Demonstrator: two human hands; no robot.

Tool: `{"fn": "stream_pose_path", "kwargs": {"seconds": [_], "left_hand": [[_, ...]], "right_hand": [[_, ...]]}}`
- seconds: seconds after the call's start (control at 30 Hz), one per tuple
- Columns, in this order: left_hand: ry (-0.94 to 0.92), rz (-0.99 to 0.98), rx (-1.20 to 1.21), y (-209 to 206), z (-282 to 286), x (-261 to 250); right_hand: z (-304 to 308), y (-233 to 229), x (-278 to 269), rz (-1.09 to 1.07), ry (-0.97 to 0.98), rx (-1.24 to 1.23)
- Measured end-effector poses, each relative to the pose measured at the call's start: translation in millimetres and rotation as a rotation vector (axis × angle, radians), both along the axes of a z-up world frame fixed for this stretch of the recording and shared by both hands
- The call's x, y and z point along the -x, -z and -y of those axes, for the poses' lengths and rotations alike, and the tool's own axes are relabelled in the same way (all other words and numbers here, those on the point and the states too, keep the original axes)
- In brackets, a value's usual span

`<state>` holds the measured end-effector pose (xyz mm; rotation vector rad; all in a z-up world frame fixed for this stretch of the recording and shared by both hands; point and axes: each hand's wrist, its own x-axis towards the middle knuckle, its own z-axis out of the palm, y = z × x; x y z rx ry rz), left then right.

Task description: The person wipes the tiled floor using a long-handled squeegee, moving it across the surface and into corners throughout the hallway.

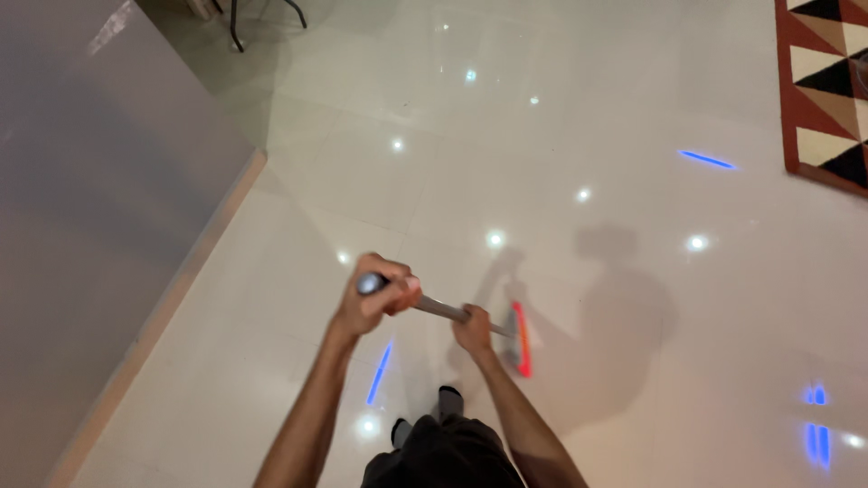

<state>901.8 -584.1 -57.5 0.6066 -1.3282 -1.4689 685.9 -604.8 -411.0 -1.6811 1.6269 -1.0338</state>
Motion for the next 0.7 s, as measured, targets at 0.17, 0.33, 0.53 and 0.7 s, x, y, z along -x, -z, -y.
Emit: {"fn": "stream_pose_path", "kwargs": {"seconds": [0.17,0.33,0.53,0.7], "left_hand": [[-0.234,0.293,0.117,-63,-1,-23],[-0.302,0.156,0.12,-81,-11,-59],[-0.272,0.01,0.21,-22,-18,-108],[-0.277,-0.085,0.098,69,-17,-115]], "right_hand": [[32,-66,-73,0.116,-0.23,-0.137],[47,-119,-103,-0.015,-0.345,-0.3],[67,-85,-88,-0.118,-0.281,-0.186],[77,-12,-64,-0.291,-0.261,-0.109]]}}
